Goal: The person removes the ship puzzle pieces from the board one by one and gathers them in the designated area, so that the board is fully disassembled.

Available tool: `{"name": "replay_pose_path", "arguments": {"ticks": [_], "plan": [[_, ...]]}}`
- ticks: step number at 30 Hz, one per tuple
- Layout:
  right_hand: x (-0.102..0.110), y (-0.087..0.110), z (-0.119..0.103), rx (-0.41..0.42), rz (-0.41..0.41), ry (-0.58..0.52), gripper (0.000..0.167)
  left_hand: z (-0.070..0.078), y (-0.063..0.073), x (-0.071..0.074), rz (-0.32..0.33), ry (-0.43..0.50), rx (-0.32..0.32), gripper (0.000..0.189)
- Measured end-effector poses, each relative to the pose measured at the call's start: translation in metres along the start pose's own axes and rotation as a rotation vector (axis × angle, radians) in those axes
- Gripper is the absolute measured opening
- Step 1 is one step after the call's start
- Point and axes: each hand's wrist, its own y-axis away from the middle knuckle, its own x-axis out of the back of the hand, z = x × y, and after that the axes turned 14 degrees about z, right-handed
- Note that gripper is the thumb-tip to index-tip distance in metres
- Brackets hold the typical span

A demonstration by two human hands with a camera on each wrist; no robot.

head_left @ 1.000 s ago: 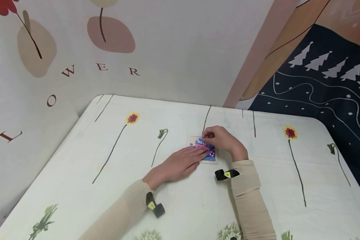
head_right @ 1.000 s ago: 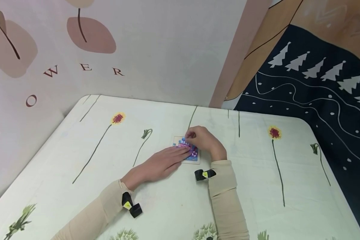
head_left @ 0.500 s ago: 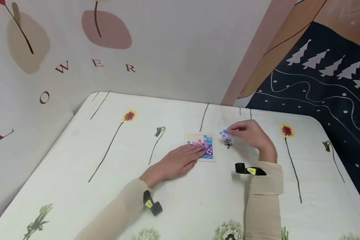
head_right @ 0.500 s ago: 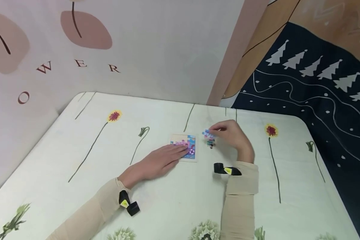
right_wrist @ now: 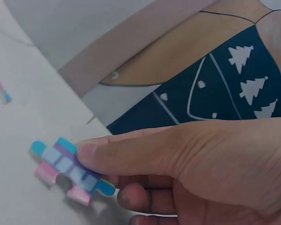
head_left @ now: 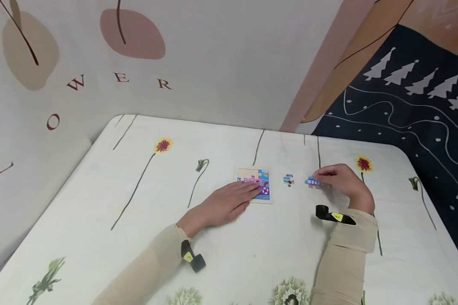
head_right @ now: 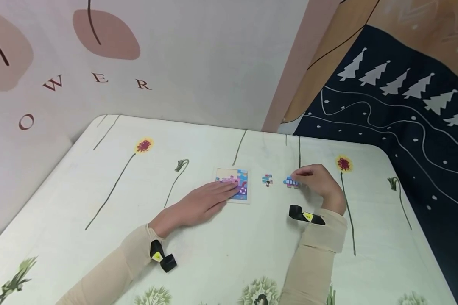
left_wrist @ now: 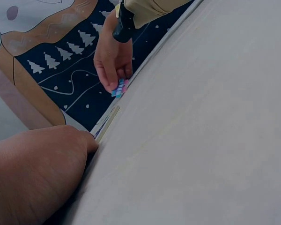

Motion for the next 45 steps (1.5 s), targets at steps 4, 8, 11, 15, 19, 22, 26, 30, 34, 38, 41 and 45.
{"name": "replay_pose_path", "arguments": {"ticks": [4, 8, 11, 15, 19, 22, 26, 30, 34, 38, 41, 45], "plan": [[-0.004, -0.004, 0.003, 0.012, 0.005, 0.007, 0.030, -0.001, 0.000, -0.001, -0.006, -0.006, 0.001, 0.053], [-0.008, -0.007, 0.004, 0.005, 0.005, 0.015, 0.029, -0.001, -0.001, -0.002, -0.001, -0.002, -0.004, 0.053], [-0.010, -0.009, 0.005, -0.010, 0.003, 0.005, 0.030, -0.002, 0.000, -0.002, 0.007, -0.003, -0.009, 0.052], [-0.010, -0.010, 0.007, -0.034, 0.012, 0.003, 0.031, -0.002, 0.000, -0.003, 0.011, -0.010, -0.011, 0.052], [-0.012, -0.011, 0.009, -0.101, 0.015, -0.009, 0.032, -0.002, -0.001, -0.002, 0.011, 0.002, -0.007, 0.052], [-0.013, -0.011, 0.009, -0.151, 0.016, -0.022, 0.032, -0.002, -0.001, -0.001, 0.010, 0.011, -0.005, 0.053], [-0.013, -0.011, 0.007, -0.181, 0.018, -0.031, 0.032, -0.002, -0.001, -0.001, 0.010, 0.008, -0.009, 0.053], [-0.014, -0.011, 0.006, -0.190, 0.017, -0.041, 0.030, -0.001, -0.001, 0.000, 0.004, 0.011, -0.004, 0.053], [-0.013, -0.011, 0.005, -0.175, 0.018, -0.049, 0.028, 0.000, -0.002, 0.001, -0.002, 0.007, 0.007, 0.053], [-0.013, -0.009, 0.005, -0.161, 0.027, -0.054, 0.030, 0.000, -0.001, -0.001, -0.005, 0.006, 0.010, 0.052], [-0.014, -0.009, 0.006, -0.147, 0.032, -0.058, 0.034, 0.001, -0.001, -0.001, 0.002, 0.004, 0.008, 0.052], [-0.016, -0.009, 0.003, -0.113, 0.057, -0.044, 0.033, 0.001, 0.000, -0.001, 0.008, 0.008, 0.011, 0.052]]}}
